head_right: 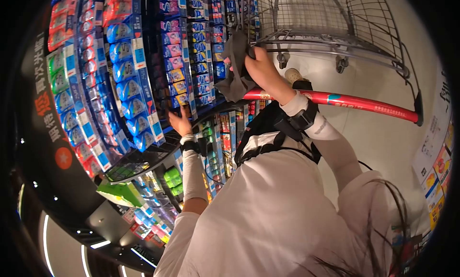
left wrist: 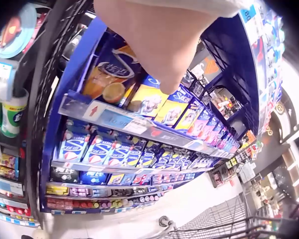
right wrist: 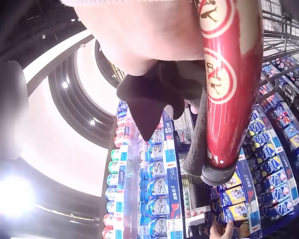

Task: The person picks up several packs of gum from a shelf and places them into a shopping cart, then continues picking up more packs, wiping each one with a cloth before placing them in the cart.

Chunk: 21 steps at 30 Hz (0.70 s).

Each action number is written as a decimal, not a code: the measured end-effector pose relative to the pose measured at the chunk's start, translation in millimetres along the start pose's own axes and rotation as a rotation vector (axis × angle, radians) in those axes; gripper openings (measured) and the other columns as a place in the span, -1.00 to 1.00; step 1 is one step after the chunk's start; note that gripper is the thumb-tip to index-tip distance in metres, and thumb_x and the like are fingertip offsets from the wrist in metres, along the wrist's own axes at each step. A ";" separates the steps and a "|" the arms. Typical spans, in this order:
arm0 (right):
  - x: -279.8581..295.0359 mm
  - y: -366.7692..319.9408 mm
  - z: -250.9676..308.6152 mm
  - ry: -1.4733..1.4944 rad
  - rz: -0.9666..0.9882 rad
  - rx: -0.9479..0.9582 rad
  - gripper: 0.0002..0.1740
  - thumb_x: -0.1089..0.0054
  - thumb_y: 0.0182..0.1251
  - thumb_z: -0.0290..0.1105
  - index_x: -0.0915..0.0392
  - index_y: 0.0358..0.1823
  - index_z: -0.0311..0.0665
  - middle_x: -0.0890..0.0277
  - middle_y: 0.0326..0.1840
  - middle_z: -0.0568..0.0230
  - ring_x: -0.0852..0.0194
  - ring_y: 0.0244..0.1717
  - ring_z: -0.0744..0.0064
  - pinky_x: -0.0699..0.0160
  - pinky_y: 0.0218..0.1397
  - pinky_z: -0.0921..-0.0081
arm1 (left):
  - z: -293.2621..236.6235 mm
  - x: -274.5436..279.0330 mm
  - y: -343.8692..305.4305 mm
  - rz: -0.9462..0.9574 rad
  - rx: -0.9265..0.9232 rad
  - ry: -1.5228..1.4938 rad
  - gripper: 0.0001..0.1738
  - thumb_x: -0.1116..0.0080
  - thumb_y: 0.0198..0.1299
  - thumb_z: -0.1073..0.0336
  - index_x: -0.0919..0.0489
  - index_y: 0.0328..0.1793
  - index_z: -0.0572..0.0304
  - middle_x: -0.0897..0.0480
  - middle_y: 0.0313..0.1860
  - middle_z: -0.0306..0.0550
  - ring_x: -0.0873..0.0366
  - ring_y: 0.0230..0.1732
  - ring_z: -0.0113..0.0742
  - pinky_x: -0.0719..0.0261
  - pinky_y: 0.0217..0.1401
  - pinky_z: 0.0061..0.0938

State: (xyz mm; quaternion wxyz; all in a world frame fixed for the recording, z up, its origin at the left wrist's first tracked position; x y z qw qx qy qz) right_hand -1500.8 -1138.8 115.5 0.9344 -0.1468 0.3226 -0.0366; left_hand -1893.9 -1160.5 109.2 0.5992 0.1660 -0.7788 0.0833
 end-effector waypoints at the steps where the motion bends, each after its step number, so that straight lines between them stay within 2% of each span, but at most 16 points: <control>1: -2.0 -1.1 0.8 -0.002 -0.006 -0.039 -0.71 0.19 0.41 -0.42 -0.49 -0.07 -0.45 -0.61 -0.20 0.20 -0.55 -0.28 0.50 -0.54 -0.16 0.55 | 1.4 -1.8 10.2 0.003 -0.005 0.003 -0.22 -0.10 0.19 -0.06 -0.23 0.34 0.43 -0.39 0.22 0.27 -0.30 0.25 0.17 -0.25 0.27 -0.18; 3: -4.2 -3.3 1.5 0.020 -0.014 -0.046 -0.71 0.17 0.42 -0.40 -0.50 -0.08 -0.44 -0.61 -0.21 0.21 -0.54 -0.28 0.51 -0.53 -0.17 0.56 | -7.7 -1.5 30.1 -0.062 -0.180 0.067 -0.20 -0.20 0.13 -0.07 -0.26 0.30 0.43 -0.50 0.11 0.27 -0.44 0.12 0.19 -0.37 0.15 -0.23; 4: -4.7 -3.4 2.1 0.039 -0.018 -0.054 -0.71 0.14 0.43 -0.37 -0.50 -0.09 -0.44 -0.60 -0.22 0.22 -0.53 -0.29 0.52 -0.52 -0.19 0.56 | -14.3 1.6 35.1 -0.063 -0.182 0.065 -0.20 -0.20 0.13 -0.07 -0.26 0.30 0.43 -0.50 0.11 0.27 -0.44 0.12 0.19 -0.37 0.15 -0.23; 6: -5.6 -3.3 5.3 0.025 -0.009 -0.058 -0.71 0.12 0.43 -0.35 -0.50 -0.09 -0.44 -0.60 -0.22 0.23 -0.52 -0.29 0.53 -0.50 -0.21 0.57 | -4.0 -9.5 40.2 0.193 0.164 0.140 -0.23 -0.25 0.09 -0.06 -0.32 0.25 0.41 -0.58 -0.01 0.22 -0.52 -0.01 0.20 -0.42 0.09 -0.21; 7: -6.6 -3.1 5.8 0.013 0.001 -0.067 -0.70 0.10 0.43 -0.33 -0.50 -0.09 -0.43 -0.60 -0.22 0.24 -0.52 -0.30 0.55 -0.49 -0.22 0.58 | -7.2 -6.0 39.9 0.127 0.128 0.095 -0.32 -0.32 0.06 0.06 -0.38 0.16 0.43 -0.64 -0.13 0.13 -0.58 -0.14 0.17 -0.45 0.05 -0.18; 8: -6.2 -2.5 4.8 0.011 0.003 -0.067 -0.70 0.10 0.43 -0.33 -0.50 -0.09 -0.43 -0.60 -0.22 0.24 -0.52 -0.30 0.55 -0.49 -0.22 0.58 | -18.2 -1.1 33.2 0.126 0.130 0.093 -0.32 -0.32 0.06 0.06 -0.38 0.16 0.43 -0.64 -0.13 0.13 -0.58 -0.14 0.17 -0.45 0.05 -0.18; 10: -6.2 0.0 1.1 0.005 0.019 -0.051 -0.69 0.07 0.43 -0.30 -0.49 -0.09 -0.43 -0.60 -0.22 0.24 -0.51 -0.31 0.56 -0.48 -0.24 0.59 | -35.6 9.1 22.0 0.072 0.179 -0.222 -0.40 -0.38 0.01 0.21 -0.43 0.11 0.42 -0.62 -0.12 0.16 -0.57 -0.13 0.09 -0.44 0.06 -0.19; 11: -6.7 0.4 0.6 0.002 0.020 -0.048 -0.69 0.07 0.43 -0.30 -0.49 -0.09 -0.43 -0.60 -0.22 0.24 -0.51 -0.31 0.56 -0.48 -0.24 0.59 | -8.5 -0.2 30.4 -0.116 -0.128 -0.201 -0.41 -0.41 -0.04 0.32 -0.44 0.10 0.44 -0.59 -0.12 0.20 -0.54 -0.10 0.04 -0.44 0.07 -0.21; 12: -6.9 0.4 -0.1 0.002 0.018 -0.054 -0.69 0.07 0.43 -0.29 -0.50 -0.08 -0.43 -0.60 -0.22 0.26 -0.50 -0.29 0.58 -0.47 -0.22 0.60 | -7.7 -0.7 28.5 -0.117 -0.127 -0.206 -0.41 -0.41 -0.04 0.32 -0.44 0.10 0.44 -0.59 -0.12 0.20 -0.54 -0.10 0.04 -0.44 0.07 -0.21; 14: -5.1 0.3 0.3 -0.014 0.020 -0.061 -0.69 0.07 0.43 -0.29 -0.50 -0.07 -0.43 -0.60 -0.22 0.27 -0.50 -0.27 0.61 -0.47 -0.19 0.61 | -7.2 17.7 8.5 -0.293 -0.037 -0.300 -0.38 -0.42 -0.05 0.30 -0.43 0.10 0.49 -0.55 -0.07 0.28 -0.52 -0.04 0.06 -0.42 0.07 -0.25; 16: -14.5 -0.2 5.3 -0.101 0.147 -0.009 -0.66 0.02 0.40 -0.37 -0.42 0.10 -0.41 -0.54 -0.04 0.23 -0.46 -0.08 0.58 -0.44 0.00 0.60 | -22.3 42.3 -23.2 -0.459 0.007 -0.139 -0.41 -0.45 -0.09 0.32 -0.45 0.05 0.47 -0.55 -0.05 0.17 -0.49 -0.01 -0.09 -0.42 0.10 -0.28; 17: -18.0 -3.2 8.1 -0.111 0.155 -0.005 -0.66 0.02 0.40 -0.37 -0.42 0.10 -0.41 -0.54 -0.04 0.23 -0.46 -0.08 0.58 -0.44 0.00 0.60 | -37.6 50.2 -37.0 -0.441 -0.003 -0.229 -0.41 -0.44 -0.07 0.35 -0.44 0.06 0.46 -0.54 -0.05 0.13 -0.48 0.00 -0.13 -0.41 0.12 -0.31; 18: -25.0 -11.8 6.8 -0.169 0.185 -0.047 -0.58 -0.03 0.34 -0.42 -0.33 0.20 -0.40 -0.46 0.07 0.21 -0.40 0.04 0.56 -0.38 0.11 0.59 | -49.9 57.0 -52.5 -0.424 -0.015 -0.317 -0.42 -0.43 -0.05 0.37 -0.42 0.08 0.44 -0.53 -0.04 0.09 -0.47 0.01 -0.16 -0.41 0.13 -0.33; 19: -30.1 -16.7 4.9 -0.227 0.214 -0.090 -0.46 -0.09 0.29 -0.47 -0.23 0.30 -0.39 -0.39 0.18 0.19 -0.33 0.16 0.53 -0.32 0.23 0.58 | -49.8 55.0 -65.6 -0.387 0.012 -0.461 -0.43 -0.40 -0.02 0.41 -0.40 0.11 0.42 -0.52 -0.02 0.04 -0.46 0.02 -0.21 -0.40 0.16 -0.37; 20: -36.9 -17.2 3.4 -0.380 0.321 -0.111 -0.22 -0.23 0.13 -0.53 -0.07 0.39 -0.34 -0.25 0.32 0.13 -0.22 0.32 0.38 -0.19 0.36 0.51 | -51.6 51.6 -77.4 -0.347 0.036 -0.605 -0.45 -0.37 0.01 0.46 -0.39 0.13 0.41 -0.51 0.01 0.00 -0.45 0.04 -0.26 -0.38 0.19 -0.40; 21: -51.5 -22.5 15.5 -0.447 0.390 0.071 -0.16 -0.29 0.07 -0.52 -0.07 0.40 -0.31 -0.22 0.35 0.10 -0.18 0.36 0.33 -0.16 0.38 0.47 | -63.6 52.9 -88.5 -0.291 0.089 -0.801 -0.48 -0.28 0.07 0.54 -0.36 0.17 0.38 -0.50 0.02 -0.07 -0.43 0.05 -0.35 -0.36 0.23 -0.44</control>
Point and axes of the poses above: each hand's wrist, its own y-axis towards the middle knuckle, its own x-axis out of the back of the hand, z = x × y, the point moved 8 cm from there along y, towards the middle knuckle
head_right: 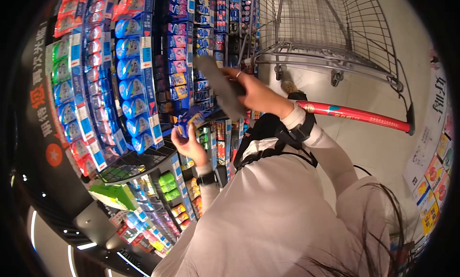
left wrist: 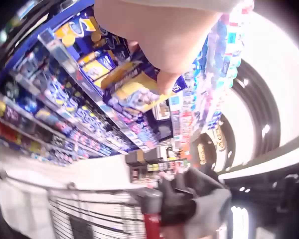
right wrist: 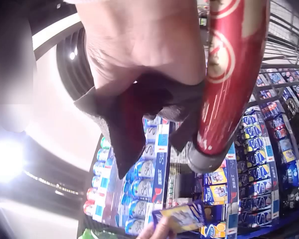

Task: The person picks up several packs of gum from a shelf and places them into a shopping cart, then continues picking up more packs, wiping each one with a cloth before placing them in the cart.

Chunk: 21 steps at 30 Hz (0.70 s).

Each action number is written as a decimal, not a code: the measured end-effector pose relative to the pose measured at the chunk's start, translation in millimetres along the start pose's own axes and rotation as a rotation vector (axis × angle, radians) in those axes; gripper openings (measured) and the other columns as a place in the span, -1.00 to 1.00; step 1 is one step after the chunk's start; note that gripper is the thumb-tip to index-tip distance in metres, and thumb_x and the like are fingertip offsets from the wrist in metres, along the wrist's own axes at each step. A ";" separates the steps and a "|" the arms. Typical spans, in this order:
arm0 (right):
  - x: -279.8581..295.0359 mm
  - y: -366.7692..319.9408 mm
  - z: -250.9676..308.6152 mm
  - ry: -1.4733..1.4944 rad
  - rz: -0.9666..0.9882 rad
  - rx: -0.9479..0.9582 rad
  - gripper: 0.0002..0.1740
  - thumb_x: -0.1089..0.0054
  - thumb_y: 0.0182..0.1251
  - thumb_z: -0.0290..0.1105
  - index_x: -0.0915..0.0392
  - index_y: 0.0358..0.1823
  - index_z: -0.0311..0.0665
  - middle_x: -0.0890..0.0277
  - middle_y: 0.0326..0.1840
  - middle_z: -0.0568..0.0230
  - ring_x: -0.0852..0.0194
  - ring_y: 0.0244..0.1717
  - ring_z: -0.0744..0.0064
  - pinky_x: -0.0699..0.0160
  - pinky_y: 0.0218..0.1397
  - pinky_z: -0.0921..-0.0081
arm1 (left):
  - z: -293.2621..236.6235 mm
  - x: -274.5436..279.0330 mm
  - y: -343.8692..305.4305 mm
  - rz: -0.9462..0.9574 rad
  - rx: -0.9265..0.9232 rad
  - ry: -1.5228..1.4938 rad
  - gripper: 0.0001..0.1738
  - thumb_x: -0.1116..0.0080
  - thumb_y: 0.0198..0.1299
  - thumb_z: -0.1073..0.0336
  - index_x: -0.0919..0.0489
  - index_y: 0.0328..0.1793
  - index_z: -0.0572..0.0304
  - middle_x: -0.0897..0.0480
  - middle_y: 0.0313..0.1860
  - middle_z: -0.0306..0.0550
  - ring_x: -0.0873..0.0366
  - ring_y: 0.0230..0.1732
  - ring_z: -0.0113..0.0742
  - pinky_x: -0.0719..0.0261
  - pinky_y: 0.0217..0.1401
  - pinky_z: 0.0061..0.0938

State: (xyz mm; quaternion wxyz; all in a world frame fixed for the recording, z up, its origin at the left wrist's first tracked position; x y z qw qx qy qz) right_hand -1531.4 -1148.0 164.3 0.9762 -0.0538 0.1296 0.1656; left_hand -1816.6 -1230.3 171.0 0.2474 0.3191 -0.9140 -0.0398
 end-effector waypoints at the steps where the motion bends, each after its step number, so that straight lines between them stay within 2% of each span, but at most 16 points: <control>1: -13.5 -0.9 17.4 -0.097 0.035 0.173 -0.11 -0.34 0.02 -0.50 -0.07 0.40 -0.29 -0.19 0.38 0.08 -0.14 0.40 0.27 -0.13 0.41 0.44 | -7.1 -4.3 -9.2 0.095 0.105 -0.122 -0.46 -0.23 0.13 0.49 -0.34 0.24 0.37 -0.46 0.13 -0.05 -0.40 0.14 -0.32 -0.35 0.24 -0.42; 2: -26.3 3.8 29.5 -0.131 0.064 0.346 -0.07 -0.39 -0.04 -0.48 -0.09 0.41 -0.23 -0.09 0.43 0.05 -0.04 0.45 0.19 -0.06 0.45 0.37 | -22.0 -15.4 -15.5 0.195 0.192 -0.307 -0.48 -0.18 0.19 0.43 -0.32 0.27 0.36 -0.47 0.13 -0.05 -0.42 0.13 -0.32 -0.36 0.23 -0.41; 3: -40.1 6.3 38.4 -0.179 0.114 0.385 -0.06 -0.41 -0.05 -0.46 -0.10 0.41 -0.20 -0.03 0.46 0.06 0.04 0.48 0.20 -0.02 0.47 0.36 | -35.8 -25.4 -21.9 0.291 0.279 -0.491 -0.48 -0.13 0.24 0.38 -0.30 0.30 0.36 -0.47 0.13 -0.05 -0.43 0.13 -0.32 -0.37 0.23 -0.41; 5: -72.2 8.3 48.7 -0.163 0.189 0.465 -0.09 -0.38 -0.04 -0.46 -0.11 0.40 -0.15 -0.09 0.43 0.07 -0.09 0.42 0.14 -0.10 0.44 0.34 | -50.1 -33.4 -25.2 0.387 0.341 -0.608 -0.46 -0.08 0.30 0.23 -0.27 0.34 0.29 -0.47 0.15 -0.07 -0.44 0.14 -0.28 -0.37 0.24 -0.35; 7: -103.4 9.2 37.9 -0.115 0.359 0.326 -0.15 -0.33 -0.01 -0.47 -0.16 0.38 -0.11 -0.21 0.37 0.09 -0.24 0.32 0.11 -0.21 0.38 0.29 | -80.1 -37.5 -19.1 0.303 0.319 -0.539 -0.44 0.02 0.35 0.11 -0.25 0.36 0.25 -0.42 0.20 -0.06 -0.39 0.20 -0.26 -0.32 0.28 -0.31; 8: -108.4 9.7 39.4 -0.086 0.212 0.406 -0.24 -0.27 0.01 -0.54 -0.27 0.33 -0.08 -0.37 0.22 0.11 -0.40 0.18 0.08 -0.39 0.23 0.30 | -93.5 -41.2 -15.3 0.306 0.349 -0.555 -0.41 0.12 0.38 0.00 -0.18 0.41 0.16 -0.36 0.25 -0.05 -0.34 0.25 -0.25 -0.27 0.32 -0.29; 9: -109.1 6.6 33.1 -0.114 0.132 0.355 -0.37 -0.23 0.06 -0.53 -0.36 0.25 -0.14 -0.45 0.12 0.09 -0.50 0.04 0.04 -0.49 0.09 0.33 | -104.8 -48.1 -14.2 0.358 0.418 -0.666 -0.40 0.14 0.38 -0.02 -0.12 0.44 0.04 -0.34 0.27 -0.08 -0.35 0.24 -0.26 -0.28 0.31 -0.29; 11: -106.2 11.6 34.5 -0.235 0.010 0.383 -0.49 -0.20 0.07 -0.53 -0.45 0.14 -0.23 -0.53 -0.05 0.07 -0.55 -0.13 -0.01 -0.54 -0.06 0.33 | -68.8 -52.8 -16.6 0.300 0.519 -0.755 -0.35 0.20 0.35 -0.15 -0.28 0.35 0.17 -0.39 0.26 -0.06 -0.38 0.22 -0.25 -0.31 0.29 -0.33; 12: -105.5 13.0 33.7 -0.240 0.014 0.384 -0.49 -0.20 0.07 -0.53 -0.45 0.14 -0.23 -0.53 -0.05 0.07 -0.55 -0.13 -0.01 -0.54 -0.06 0.33 | -55.0 -52.9 -22.6 0.203 0.625 -0.824 -0.35 0.13 0.32 -0.16 -0.31 0.33 0.17 -0.42 0.24 -0.11 -0.39 0.21 -0.27 -0.32 0.29 -0.33; 14: -99.9 14.3 29.2 -0.349 -0.045 0.346 -0.71 -0.20 0.13 -0.41 -0.56 -0.10 -0.33 -0.62 -0.29 0.14 -0.61 -0.37 0.13 -0.55 -0.24 0.25 | -55.3 -60.7 -20.2 0.172 0.646 -0.825 -0.35 0.10 0.30 -0.15 -0.30 0.35 0.12 -0.43 0.23 -0.11 -0.40 0.21 -0.25 -0.32 0.29 -0.32; 15: -101.1 13.6 26.0 -0.353 -0.042 0.348 -0.71 -0.20 0.13 -0.41 -0.56 -0.10 -0.33 -0.62 -0.29 0.14 -0.61 -0.37 0.13 -0.55 -0.24 0.25 | -57.8 -61.8 -19.4 0.143 0.664 -0.822 -0.35 0.06 0.29 -0.14 -0.28 0.36 0.08 -0.44 0.22 -0.11 -0.40 0.21 -0.24 -0.31 0.30 -0.32; 17: -93.1 21.2 2.7 0.147 -0.063 0.097 -0.81 -0.15 0.17 -0.46 -0.59 -0.20 -0.36 -0.62 -0.41 0.16 -0.63 -0.38 0.26 -0.56 -0.24 0.31 | -75.8 -62.8 -17.6 0.121 0.638 -0.953 -0.40 0.06 0.29 -0.03 -0.19 0.43 -0.15 -0.42 0.24 -0.08 -0.38 0.23 -0.19 -0.30 0.31 -0.29; 18: -101.0 13.1 -2.9 0.245 0.025 0.006 -0.70 -0.11 0.20 -0.49 -0.53 -0.02 -0.35 -0.61 -0.20 0.12 -0.59 -0.15 0.35 -0.52 -0.08 0.41 | -81.6 -58.0 -12.7 0.181 0.524 -0.842 -0.38 0.08 0.30 0.00 -0.14 0.45 -0.13 -0.40 0.24 -0.04 -0.37 0.24 -0.17 -0.30 0.31 -0.29; 19: -102.8 13.2 35.5 0.109 -0.005 0.267 -0.51 -0.14 0.19 -0.48 -0.38 0.19 -0.33 -0.50 0.07 0.08 -0.47 0.09 0.32 -0.40 0.13 0.44 | -87.6 -55.0 -9.4 0.237 0.413 -0.730 -0.37 0.10 0.30 0.02 -0.10 0.47 -0.11 -0.39 0.25 -0.01 -0.36 0.25 -0.16 -0.30 0.31 -0.28; 20: -107.1 12.3 40.4 0.150 0.050 0.233 -0.45 -0.16 0.18 -0.48 -0.32 0.25 -0.32 -0.44 0.13 0.05 -0.40 0.15 0.33 -0.34 0.18 0.45 | -95.6 -55.0 -10.0 0.252 0.284 -0.739 -0.29 0.08 0.28 0.03 0.01 0.51 -0.05 -0.38 0.22 0.03 -0.36 0.23 -0.12 -0.30 0.29 -0.24; 21: -112.5 9.8 40.8 0.192 0.103 0.194 -0.38 -0.19 0.16 -0.47 -0.26 0.30 -0.31 -0.37 0.20 0.03 -0.34 0.22 0.34 -0.28 0.23 0.46 | -97.1 -53.3 -9.6 0.246 0.286 -0.742 -0.29 0.08 0.28 0.03 0.01 0.51 -0.05 -0.38 0.22 0.03 -0.36 0.23 -0.12 -0.30 0.29 -0.24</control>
Point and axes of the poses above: each hand's wrist, its own y-axis towards the middle knuckle, its own x-axis out of the back of the hand, z = x × y, the point moved 8 cm from there along y, towards the middle knuckle
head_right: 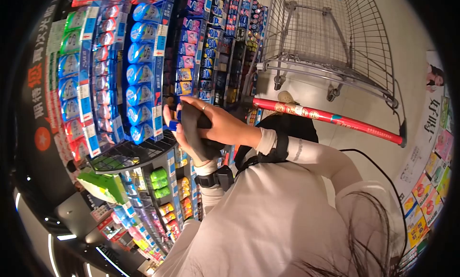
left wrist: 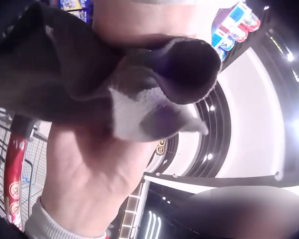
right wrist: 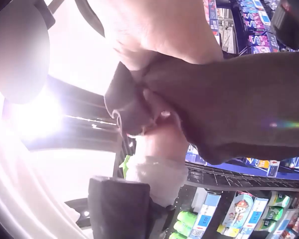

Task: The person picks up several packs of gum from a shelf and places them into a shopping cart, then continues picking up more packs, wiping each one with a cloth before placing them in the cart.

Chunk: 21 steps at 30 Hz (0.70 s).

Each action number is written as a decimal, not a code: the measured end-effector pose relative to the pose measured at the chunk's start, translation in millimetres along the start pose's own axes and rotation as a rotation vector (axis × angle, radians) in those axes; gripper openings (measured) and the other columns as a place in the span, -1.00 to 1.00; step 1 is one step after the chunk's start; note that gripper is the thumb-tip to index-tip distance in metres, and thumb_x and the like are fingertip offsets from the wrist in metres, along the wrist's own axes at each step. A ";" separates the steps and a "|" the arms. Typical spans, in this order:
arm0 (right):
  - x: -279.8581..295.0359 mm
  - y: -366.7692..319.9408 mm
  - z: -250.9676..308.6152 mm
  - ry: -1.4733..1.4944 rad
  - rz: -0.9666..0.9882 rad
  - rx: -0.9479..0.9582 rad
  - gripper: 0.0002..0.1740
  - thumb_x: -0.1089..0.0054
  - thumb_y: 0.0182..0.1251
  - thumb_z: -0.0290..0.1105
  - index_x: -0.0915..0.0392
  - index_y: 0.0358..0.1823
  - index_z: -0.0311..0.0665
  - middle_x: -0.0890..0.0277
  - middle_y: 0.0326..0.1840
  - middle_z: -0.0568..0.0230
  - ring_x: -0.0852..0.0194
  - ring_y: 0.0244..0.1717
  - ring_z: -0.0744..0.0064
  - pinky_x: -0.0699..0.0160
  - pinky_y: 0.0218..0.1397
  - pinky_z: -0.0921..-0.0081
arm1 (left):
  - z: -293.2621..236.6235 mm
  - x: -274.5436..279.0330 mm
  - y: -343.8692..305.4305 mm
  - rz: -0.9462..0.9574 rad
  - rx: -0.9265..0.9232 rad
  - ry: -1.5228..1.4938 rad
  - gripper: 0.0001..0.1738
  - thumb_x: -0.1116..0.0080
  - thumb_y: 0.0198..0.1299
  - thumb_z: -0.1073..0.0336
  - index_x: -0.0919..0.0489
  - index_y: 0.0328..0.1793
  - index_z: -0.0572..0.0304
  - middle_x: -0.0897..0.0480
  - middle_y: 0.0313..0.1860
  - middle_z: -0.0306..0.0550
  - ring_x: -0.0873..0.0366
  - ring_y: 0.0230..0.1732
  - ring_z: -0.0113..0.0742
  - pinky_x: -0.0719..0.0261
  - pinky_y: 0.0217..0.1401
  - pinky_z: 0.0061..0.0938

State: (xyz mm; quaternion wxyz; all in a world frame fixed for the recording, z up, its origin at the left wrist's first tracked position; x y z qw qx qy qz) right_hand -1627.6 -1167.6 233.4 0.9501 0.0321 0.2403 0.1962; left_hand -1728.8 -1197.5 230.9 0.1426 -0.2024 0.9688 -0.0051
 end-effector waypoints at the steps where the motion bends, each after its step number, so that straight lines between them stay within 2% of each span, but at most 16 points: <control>1: -1.2 -3.8 -1.1 -0.002 0.004 -0.005 -0.38 -0.19 0.16 -0.47 -0.26 0.30 -0.31 -0.37 0.20 0.03 -0.34 0.22 0.34 -0.28 0.23 0.46 | -11.8 -8.7 0.7 0.061 -0.062 0.041 -0.20 -0.03 0.20 0.03 0.02 0.49 0.04 -0.39 0.19 0.04 -0.36 0.20 -0.15 -0.28 0.29 -0.25; 2: -1.7 -7.5 -9.0 0.019 0.021 -0.077 -0.37 -0.18 0.18 -0.45 -0.23 0.31 -0.32 -0.39 0.18 0.04 -0.36 0.21 0.33 -0.29 0.22 0.46 | -21.2 -15.2 1.2 0.123 -0.127 0.080 -0.11 -0.15 0.13 0.04 0.04 0.48 0.13 -0.40 0.15 0.05 -0.36 0.16 -0.18 -0.26 0.29 -0.26; 3: -3.0 -9.3 -16.6 0.038 0.039 -0.148 -0.36 -0.17 0.20 -0.42 -0.21 0.32 -0.32 -0.41 0.16 0.04 -0.37 0.19 0.32 -0.31 0.21 0.46 | -20.7 -9.9 2.0 0.095 -0.110 0.054 -0.02 -0.27 0.02 0.06 0.02 0.47 0.20 -0.42 0.12 0.10 -0.37 0.15 -0.18 -0.25 0.28 -0.28; 4: -4.5 -8.8 -17.7 0.034 0.046 -0.148 -0.36 -0.17 0.20 -0.42 -0.21 0.32 -0.32 -0.41 0.16 0.04 -0.37 0.19 0.32 -0.31 0.21 0.46 | -20.7 -6.5 2.9 0.090 -0.114 0.050 -0.02 -0.27 0.02 0.06 0.02 0.47 0.20 -0.42 0.12 0.10 -0.37 0.15 -0.18 -0.25 0.28 -0.28; 6: -1.2 -7.7 -31.3 -0.009 0.008 -0.279 -0.31 -0.13 0.25 -0.37 -0.09 0.38 -0.34 -0.40 0.18 0.02 -0.36 0.21 0.30 -0.29 0.23 0.46 | -25.5 -10.8 3.5 0.185 -0.262 0.312 -0.02 -0.30 -0.01 0.07 -0.01 0.45 0.21 -0.39 0.13 0.10 -0.37 0.15 -0.18 -0.25 0.28 -0.29; 7: 1.3 -4.7 -36.9 -0.058 0.054 -0.191 -0.33 -0.07 0.30 -0.31 -0.08 0.38 -0.36 -0.44 0.13 -0.01 -0.41 0.17 0.27 -0.32 0.20 0.44 | -24.8 -6.4 4.3 0.154 -0.304 0.397 -0.01 -0.36 -0.07 0.15 -0.04 0.44 0.22 -0.35 0.15 0.09 -0.36 0.15 -0.19 -0.26 0.27 -0.29; 8: 5.5 -8.8 -42.5 -0.062 0.059 -0.191 -0.33 -0.07 0.30 -0.31 -0.08 0.38 -0.36 -0.44 0.13 -0.01 -0.41 0.17 0.27 -0.32 0.20 0.44 | -26.2 -8.0 2.3 0.149 -0.306 0.394 -0.01 -0.36 -0.07 0.15 -0.04 0.44 0.22 -0.35 0.15 0.09 -0.36 0.15 -0.19 -0.26 0.27 -0.29; 10: 17.5 -16.7 2.0 -0.350 -0.062 0.357 -0.40 -0.07 0.30 -0.28 -0.17 0.31 -0.38 -0.51 0.04 0.02 -0.48 0.08 0.26 -0.38 0.14 0.43 | -36.4 -22.6 -7.0 0.210 -0.452 0.563 0.01 -0.37 -0.08 0.16 -0.03 0.43 0.30 -0.38 0.15 0.10 -0.39 0.13 -0.20 -0.30 0.28 -0.33; 12: 14.3 -14.6 13.8 -0.328 -0.020 0.382 -0.40 -0.09 0.31 -0.21 -0.20 0.28 -0.37 -0.55 -0.04 0.05 -0.53 0.01 0.26 -0.42 0.08 0.43 | -40.0 -17.6 -7.0 0.198 -0.423 0.569 0.07 -0.40 -0.14 0.16 -0.01 0.46 0.27 -0.37 0.15 0.07 -0.39 0.13 -0.18 -0.29 0.30 -0.34; 14: -6.4 2.6 -4.3 -0.169 0.260 -0.267 -0.34 -0.11 0.30 -0.14 -0.16 0.31 -0.34 -0.54 -0.03 0.02 -0.53 0.00 0.24 -0.43 0.05 0.43 | -37.3 -9.5 -6.6 0.145 -0.286 0.651 0.12 -0.40 -0.14 0.20 0.06 0.50 0.21 -0.37 0.16 0.02 -0.39 0.14 -0.17 -0.27 0.31 -0.32; 15: -7.1 6.2 -9.2 -0.088 0.205 -0.220 -0.43 -0.10 0.30 -0.10 -0.31 0.20 -0.35 -0.57 -0.12 0.03 -0.56 -0.10 0.26 -0.46 -0.03 0.45 | -23.9 3.2 -5.4 0.194 -0.201 0.625 0.11 -0.49 -0.23 0.31 -0.03 0.45 0.21 -0.36 0.18 0.04 -0.37 0.15 -0.23 -0.34 0.24 -0.38; 16: -9.4 8.0 -15.9 -0.092 0.208 -0.222 -0.43 -0.10 0.30 -0.10 -0.31 0.20 -0.35 -0.57 -0.12 0.03 -0.56 -0.10 0.26 -0.46 -0.03 0.45 | -18.7 -11.9 -11.1 0.355 -0.054 0.594 0.10 -0.48 -0.20 0.31 -0.02 0.45 0.22 -0.36 0.21 0.04 -0.40 0.16 -0.21 -0.37 0.24 -0.33; 18: -6.8 8.2 -36.8 -0.310 0.166 -0.384 -0.67 -0.06 0.36 -0.29 -0.48 0.05 -0.31 -0.51 -0.03 0.24 -0.45 -0.10 0.54 -0.42 -0.04 0.54 | 9.7 15.0 -19.6 0.365 -0.175 0.912 0.10 -0.48 -0.21 0.29 -0.03 0.44 0.25 -0.41 0.18 0.10 -0.43 0.17 -0.11 -0.39 0.24 -0.27; 19: -2.1 5.4 -42.8 -0.421 0.096 -0.508 -0.74 -0.05 0.36 -0.33 -0.54 -0.04 -0.33 -0.53 -0.09 0.29 -0.46 -0.19 0.59 -0.43 -0.12 0.57 | -10.9 5.9 -26.1 0.376 -0.488 1.133 0.12 -0.47 -0.23 0.31 -0.01 0.45 0.29 -0.44 0.14 0.18 -0.42 0.20 0.04 -0.38 0.23 -0.21; 20: -2.1 6.3 -43.5 -0.422 0.100 -0.507 -0.74 -0.05 0.36 -0.33 -0.54 -0.04 -0.33 -0.53 -0.09 0.29 -0.46 -0.19 0.59 -0.43 -0.12 0.57 | -14.7 5.6 -24.2 0.372 -0.489 1.134 0.12 -0.47 -0.23 0.31 -0.01 0.45 0.29 -0.44 0.14 0.18 -0.42 0.20 0.04 -0.38 0.23 -0.21; 21: -9.8 9.1 -39.8 -0.037 0.111 -0.435 -0.71 -0.06 0.34 -0.34 -0.50 0.00 -0.34 -0.53 -0.08 0.29 -0.47 -0.18 0.58 -0.43 -0.10 0.59 | -20.8 3.9 -23.0 0.364 -0.524 1.101 0.15 -0.47 -0.25 0.32 0.02 0.46 0.31 -0.45 0.12 0.19 -0.42 0.18 0.09 -0.39 0.21 -0.21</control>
Point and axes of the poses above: each hand's wrist, its own y-axis towards the middle knuckle, its own x-axis out of the back of the hand, z = x × y, the point moved 8 cm from there along y, towards the middle knuckle
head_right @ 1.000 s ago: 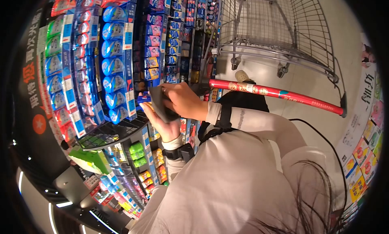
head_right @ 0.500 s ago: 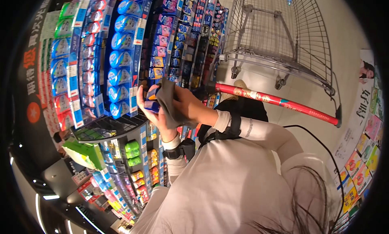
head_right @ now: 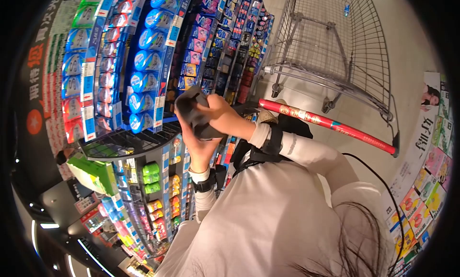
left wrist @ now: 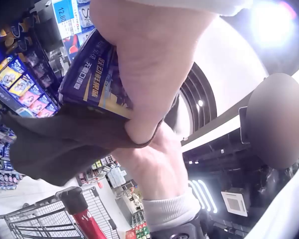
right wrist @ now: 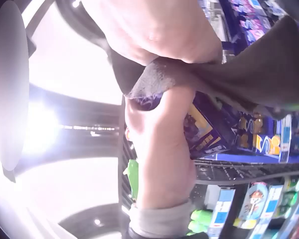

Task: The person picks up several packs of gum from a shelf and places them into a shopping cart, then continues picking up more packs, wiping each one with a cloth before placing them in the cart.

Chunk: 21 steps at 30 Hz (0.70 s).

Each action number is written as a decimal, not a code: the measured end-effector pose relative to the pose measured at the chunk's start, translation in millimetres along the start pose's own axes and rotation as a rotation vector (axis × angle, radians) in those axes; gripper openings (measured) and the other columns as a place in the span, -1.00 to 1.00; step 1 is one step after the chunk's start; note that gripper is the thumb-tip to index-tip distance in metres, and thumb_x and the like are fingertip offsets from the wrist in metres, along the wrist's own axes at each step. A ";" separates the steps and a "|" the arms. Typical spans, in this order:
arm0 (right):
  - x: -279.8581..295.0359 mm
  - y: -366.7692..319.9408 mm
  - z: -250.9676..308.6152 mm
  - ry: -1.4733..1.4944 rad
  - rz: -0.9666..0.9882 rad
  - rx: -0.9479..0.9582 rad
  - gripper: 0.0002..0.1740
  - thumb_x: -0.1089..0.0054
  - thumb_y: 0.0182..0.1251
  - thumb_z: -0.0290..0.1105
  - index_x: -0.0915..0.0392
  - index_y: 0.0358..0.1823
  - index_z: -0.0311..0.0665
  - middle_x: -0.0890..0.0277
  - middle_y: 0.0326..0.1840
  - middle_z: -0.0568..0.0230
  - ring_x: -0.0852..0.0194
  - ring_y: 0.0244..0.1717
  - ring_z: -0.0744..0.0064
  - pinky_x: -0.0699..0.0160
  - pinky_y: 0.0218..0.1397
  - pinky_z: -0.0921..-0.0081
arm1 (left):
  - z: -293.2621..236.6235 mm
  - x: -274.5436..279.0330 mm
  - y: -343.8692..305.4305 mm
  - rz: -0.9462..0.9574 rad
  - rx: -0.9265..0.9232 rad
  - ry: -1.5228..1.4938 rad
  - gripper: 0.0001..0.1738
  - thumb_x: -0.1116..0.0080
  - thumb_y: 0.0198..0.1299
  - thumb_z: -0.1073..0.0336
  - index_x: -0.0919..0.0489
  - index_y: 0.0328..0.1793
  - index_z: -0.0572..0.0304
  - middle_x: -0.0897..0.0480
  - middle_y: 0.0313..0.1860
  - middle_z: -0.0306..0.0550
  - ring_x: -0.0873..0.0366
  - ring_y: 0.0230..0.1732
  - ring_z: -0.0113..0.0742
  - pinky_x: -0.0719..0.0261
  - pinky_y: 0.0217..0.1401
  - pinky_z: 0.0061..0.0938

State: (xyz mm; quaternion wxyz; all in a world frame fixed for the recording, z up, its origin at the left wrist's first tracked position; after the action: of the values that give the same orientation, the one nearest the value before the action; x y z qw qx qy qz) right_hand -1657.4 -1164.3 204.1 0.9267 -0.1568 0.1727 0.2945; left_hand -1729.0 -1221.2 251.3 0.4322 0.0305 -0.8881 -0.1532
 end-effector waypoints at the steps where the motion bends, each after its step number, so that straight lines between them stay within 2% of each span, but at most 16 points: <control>1: -5.3 0.4 6.6 0.365 0.087 0.098 -0.67 -0.07 0.32 -0.34 -0.47 0.05 -0.35 -0.52 -0.07 0.29 -0.47 -0.18 0.58 -0.42 -0.07 0.61 | -3.5 4.8 4.0 -0.031 -0.026 -0.022 0.18 -0.47 -0.27 0.34 0.06 0.47 0.32 -0.47 0.09 0.20 -0.43 0.17 0.14 -0.40 0.20 -0.21; 2: -4.2 4.4 -6.3 0.452 0.054 0.127 -0.59 -0.07 0.31 -0.38 -0.37 0.16 -0.36 -0.53 -0.09 0.30 -0.46 -0.15 0.58 -0.42 -0.01 0.63 | -14.3 10.0 9.6 -0.061 -0.117 -0.029 0.28 -0.50 -0.30 0.33 0.14 0.50 0.32 -0.46 0.11 0.17 -0.44 0.16 0.08 -0.39 0.20 -0.23; 3: -3.5 8.3 -12.4 0.450 0.057 0.126 -0.59 -0.07 0.31 -0.38 -0.37 0.16 -0.36 -0.53 -0.09 0.30 -0.46 -0.15 0.58 -0.42 -0.01 0.63 | -17.9 12.8 10.1 -0.064 -0.116 -0.028 0.28 -0.50 -0.30 0.33 0.14 0.50 0.32 -0.46 0.11 0.17 -0.44 0.16 0.08 -0.39 0.20 -0.23; 5: -23.0 -3.5 33.0 -0.335 0.198 0.711 -0.57 -0.01 0.37 -0.36 -0.29 0.23 -0.33 -0.50 -0.05 0.33 -0.42 -0.07 0.62 -0.40 0.05 0.66 | -2.9 15.9 8.5 -0.097 0.124 -0.289 0.34 -0.52 -0.35 0.32 0.18 0.52 0.29 -0.46 0.12 0.12 -0.44 0.16 -0.03 -0.38 0.20 -0.24; 6: -15.0 -2.7 18.1 -0.012 0.109 0.413 -0.69 0.01 0.39 -0.32 -0.47 0.05 -0.35 -0.50 -0.06 0.30 -0.41 -0.06 0.61 -0.43 0.01 0.56 | 12.0 9.9 1.0 -0.104 0.259 -0.455 0.37 -0.53 -0.37 0.32 0.21 0.54 0.22 -0.46 0.13 0.08 -0.42 0.16 -0.13 -0.34 0.23 -0.28; 7: -14.4 -6.1 25.4 -0.010 0.111 0.411 -0.69 0.01 0.39 -0.32 -0.47 0.05 -0.35 -0.50 -0.06 0.30 -0.41 -0.06 0.61 -0.43 0.01 0.56 | 12.7 10.9 0.7 -0.105 0.262 -0.452 0.37 -0.53 -0.37 0.32 0.21 0.54 0.22 -0.46 0.13 0.08 -0.42 0.16 -0.13 -0.34 0.23 -0.28; 9: -16.2 -2.1 3.8 0.300 0.197 -0.013 -0.62 -0.05 0.36 -0.34 -0.39 0.13 -0.36 -0.41 0.09 0.27 -0.34 0.07 0.54 -0.34 0.16 0.49 | 9.1 18.3 6.6 -0.178 0.193 -0.352 0.37 -0.53 -0.37 0.32 0.19 0.54 0.20 -0.45 0.15 0.05 -0.43 0.14 -0.18 -0.30 0.26 -0.35; 10: -15.8 2.1 -3.7 0.351 0.165 -0.020 -0.51 -0.07 0.34 -0.35 -0.27 0.25 -0.36 -0.35 0.18 0.25 -0.29 0.14 0.53 -0.28 0.23 0.48 | -2.7 25.0 12.9 -0.184 0.125 -0.255 0.29 -0.54 -0.31 0.34 0.10 0.53 0.13 -0.39 0.21 -0.03 -0.37 0.18 -0.25 -0.24 0.26 -0.43; 11: -18.9 3.6 -8.4 0.348 0.170 -0.018 -0.51 -0.07 0.34 -0.35 -0.27 0.25 -0.36 -0.35 0.18 0.25 -0.29 0.14 0.53 -0.28 0.23 0.48 | 9.3 24.6 11.1 -0.281 0.273 -0.390 0.18 -0.48 -0.24 0.37 0.03 0.51 0.15 -0.36 0.22 -0.01 -0.37 0.18 -0.24 -0.26 0.26 -0.41; 13: -27.2 -4.4 21.1 0.134 0.187 0.422 -0.46 -0.02 0.38 -0.36 -0.15 0.34 -0.32 -0.39 0.14 0.28 -0.33 0.11 0.54 -0.30 0.21 0.52 | 13.8 31.0 15.5 -0.371 0.381 -0.447 0.02 -0.35 -0.06 0.35 0.02 0.50 0.07 -0.33 0.24 0.02 -0.37 0.19 -0.19 -0.30 0.27 -0.36; 14: -29.4 -6.5 25.4 -0.007 0.168 0.441 -0.44 -0.01 0.39 -0.37 -0.12 0.37 -0.27 -0.41 0.13 0.28 -0.34 0.10 0.55 -0.31 0.20 0.54 | 14.5 31.7 14.1 -0.378 0.381 -0.448 0.02 -0.35 -0.06 0.35 0.02 0.50 0.07 -0.33 0.24 0.02 -0.37 0.19 -0.19 -0.30 0.27 -0.36; 16: -28.0 -6.0 25.9 0.018 0.207 0.357 -0.46 -0.01 0.39 -0.36 -0.14 0.35 -0.28 -0.42 0.12 0.27 -0.34 0.10 0.55 -0.30 0.20 0.54 | 29.0 13.5 5.8 -0.370 0.526 -1.057 -0.16 -0.15 0.13 0.22 -0.01 0.51 -0.04 -0.29 0.29 0.03 -0.38 0.20 -0.15 -0.29 0.32 -0.29; 17: -27.5 -5.9 20.7 0.048 0.241 0.272 -0.48 0.00 0.40 -0.35 -0.17 0.34 -0.28 -0.43 0.12 0.27 -0.34 0.11 0.54 -0.30 0.21 0.53 | 30.2 12.8 4.4 -0.373 0.524 -1.057 -0.16 -0.15 0.13 0.22 -0.01 0.51 -0.04 -0.29 0.29 0.03 -0.38 0.20 -0.15 -0.29 0.32 -0.29; 19: -18.2 -7.3 10.4 -0.016 0.199 0.225 -0.56 0.04 0.42 -0.34 -0.27 0.27 -0.34 -0.49 0.04 0.24 -0.34 0.06 0.57 -0.32 0.17 0.53 | 35.9 -2.2 -0.7 -0.417 0.620 -1.415 -0.30 0.08 0.25 0.08 -0.03 0.51 -0.12 -0.30 0.31 -0.02 -0.36 0.24 -0.13 -0.23 0.37 -0.25; 20: -12.6 -11.2 18.9 -0.070 0.123 0.255 -0.60 0.04 0.42 -0.34 -0.33 0.20 -0.37 -0.51 0.01 0.16 -0.43 0.01 0.47 -0.36 0.11 0.50 | 40.3 -5.4 -1.9 -0.459 0.628 -1.434 -0.35 0.14 0.27 0.00 -0.13 0.47 -0.08 -0.34 0.30 -0.08 -0.32 0.28 -0.17 -0.17 0.41 -0.25; 21: -7.4 -14.8 24.6 -0.126 0.048 0.285 -0.64 0.04 0.41 -0.34 -0.39 0.13 -0.41 -0.53 -0.01 0.07 -0.51 -0.03 0.37 -0.40 0.06 0.47 | 41.7 -7.7 -1.5 -0.456 0.626 -1.437 -0.35 0.14 0.27 0.00 -0.13 0.47 -0.08 -0.34 0.30 -0.08 -0.32 0.28 -0.17 -0.17 0.41 -0.25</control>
State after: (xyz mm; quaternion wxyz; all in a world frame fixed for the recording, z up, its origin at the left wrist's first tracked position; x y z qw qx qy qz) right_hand -1648.6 -1169.8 231.8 0.9414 -0.0009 0.1578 0.2982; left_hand -1756.8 -1210.8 220.9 -0.3134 0.2243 -0.9220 0.0357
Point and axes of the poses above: each hand's wrist, its own y-axis towards the middle knuckle, its own x-axis out of the back of the hand, z = x × y, the point moved 8 cm from there along y, towards the middle knuckle
